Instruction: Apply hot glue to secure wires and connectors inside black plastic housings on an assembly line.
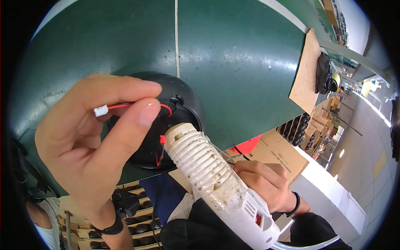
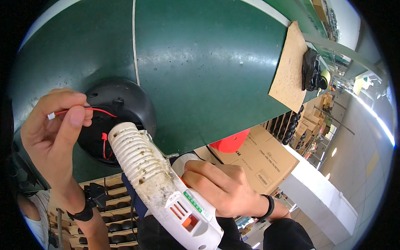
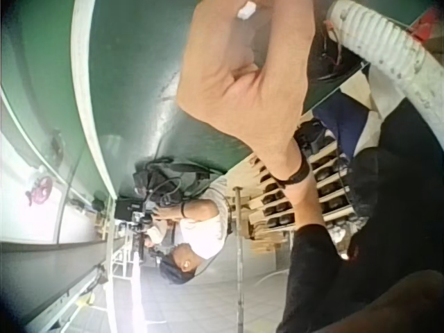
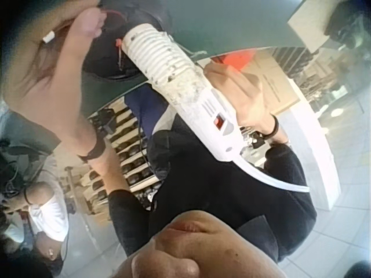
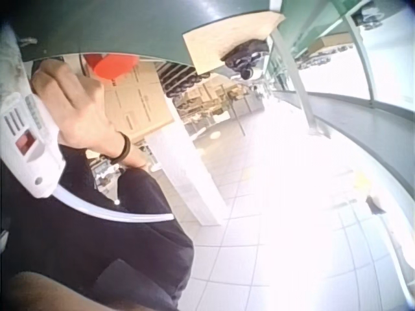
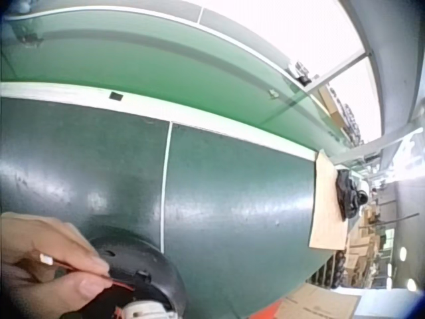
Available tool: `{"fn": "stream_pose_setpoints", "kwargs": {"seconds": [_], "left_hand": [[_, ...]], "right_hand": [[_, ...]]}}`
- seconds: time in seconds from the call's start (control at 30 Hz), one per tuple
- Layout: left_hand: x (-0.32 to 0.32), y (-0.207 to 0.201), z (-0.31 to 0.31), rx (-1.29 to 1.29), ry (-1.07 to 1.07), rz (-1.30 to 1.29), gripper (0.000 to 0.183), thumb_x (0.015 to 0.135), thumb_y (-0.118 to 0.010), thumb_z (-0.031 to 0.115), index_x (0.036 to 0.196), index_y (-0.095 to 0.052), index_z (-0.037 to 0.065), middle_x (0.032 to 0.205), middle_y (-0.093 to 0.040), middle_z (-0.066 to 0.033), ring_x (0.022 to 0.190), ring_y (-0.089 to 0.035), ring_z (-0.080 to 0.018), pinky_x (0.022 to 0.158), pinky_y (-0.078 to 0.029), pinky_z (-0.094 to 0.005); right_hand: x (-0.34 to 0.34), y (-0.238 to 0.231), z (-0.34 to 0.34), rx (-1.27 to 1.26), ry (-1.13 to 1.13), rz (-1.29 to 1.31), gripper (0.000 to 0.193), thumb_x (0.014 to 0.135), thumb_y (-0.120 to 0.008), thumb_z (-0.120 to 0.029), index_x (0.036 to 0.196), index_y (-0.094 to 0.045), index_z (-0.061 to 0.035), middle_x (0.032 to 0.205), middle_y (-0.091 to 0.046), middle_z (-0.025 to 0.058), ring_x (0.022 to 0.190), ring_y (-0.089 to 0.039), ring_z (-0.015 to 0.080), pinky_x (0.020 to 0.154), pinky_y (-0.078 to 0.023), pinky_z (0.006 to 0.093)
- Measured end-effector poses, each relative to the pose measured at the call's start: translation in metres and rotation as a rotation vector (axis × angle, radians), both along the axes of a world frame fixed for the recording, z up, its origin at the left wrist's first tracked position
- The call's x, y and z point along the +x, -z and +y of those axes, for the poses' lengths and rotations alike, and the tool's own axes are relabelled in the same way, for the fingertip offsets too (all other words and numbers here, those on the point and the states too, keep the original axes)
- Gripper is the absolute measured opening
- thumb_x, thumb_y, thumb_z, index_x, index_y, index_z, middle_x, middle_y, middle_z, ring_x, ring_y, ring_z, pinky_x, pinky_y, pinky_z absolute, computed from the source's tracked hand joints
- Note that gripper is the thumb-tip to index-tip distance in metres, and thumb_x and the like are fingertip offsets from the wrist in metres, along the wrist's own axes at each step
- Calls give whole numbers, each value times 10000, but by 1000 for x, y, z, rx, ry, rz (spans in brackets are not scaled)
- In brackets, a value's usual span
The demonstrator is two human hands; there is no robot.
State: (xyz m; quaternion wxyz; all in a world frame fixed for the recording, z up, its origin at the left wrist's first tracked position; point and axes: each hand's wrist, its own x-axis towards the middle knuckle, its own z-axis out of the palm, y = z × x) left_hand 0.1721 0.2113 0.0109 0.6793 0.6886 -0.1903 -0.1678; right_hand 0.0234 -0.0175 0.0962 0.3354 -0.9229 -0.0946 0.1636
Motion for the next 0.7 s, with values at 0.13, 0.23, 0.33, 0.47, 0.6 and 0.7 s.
{"fn": "stream_pose_setpoints", "kwargs": {"seconds": [0.13, 0.23, 0.33, 0.47, 0.6, 0.7], "left_hand": [[-8, -2, 10, 78, -118, 71, 135, 923, -627, 19, 1035, -641, -56, 917, -624, -98, 759, -605, -123, 698, -494, -236], [-13, 0, 11, 95, -185, 106, 143, 945, -617, 56, 1024, -650, -58, 910, -635, -90, 760, -609, -114, 702, -493, -232], [-17, -5, 6, 227, -312, 109, 128, 951, -601, 55, 991, -657, -53, 881, -631, -79, 748, -601, -107, 684, -479, -218], [-19, -8, 19, 372, -240, 28, 70, 884, -635, -2, 924, -658, -56, 815, -627, -79, 710, -560, -108, 642, -423, -213], [-22, -5, 25, 366, -273, 38, 78, 804, -685, -51, 877, -659, -58, 782, -637, -85, 687, -530, -126, 640, -397, -230], [-25, -5, 31, 379, -268, 8, 72, 801, -690, -42, 865, -658, -52, 776, -634, -82, 677, -523, -129, 635, -391, -234]], "right_hand": [[4, -4, 4, -7, 5, 5, 264, 732, -706, -103, 934, -622, 43, 938, -635, 157, 619, -644, 205, 482, -501, 293], [4, -7, 6, -6, 10, 36, 251, 731, -700, -97, 919, -622, 50, 920, -631, 151, 604, -635, 203, 478, -500, 299], [2, -7, 4, 0, 20, 52, 254, 728, -695, -88, 923, -619, 57, 901, -628, 147, 604, -633, 203, 478, -498, 299], [2, -6, 0, 34, 13, 79, 254, 728, -692, -83, 926, -618, 58, 889, -626, 144, 615, -636, 205, 482, -500, 302], [1, -12, -2, 35, 7, 110, 256, 727, -692, -81, 932, -619, 55, 869, -625, 136, 620, -636, 213, 490, -505, 307], [1, -14, -2, 19, 8, 104, 259, 725, -693, -80, 934, -619, 55, 861, -624, 133, 620, -636, 215, 493, -506, 306]]}}
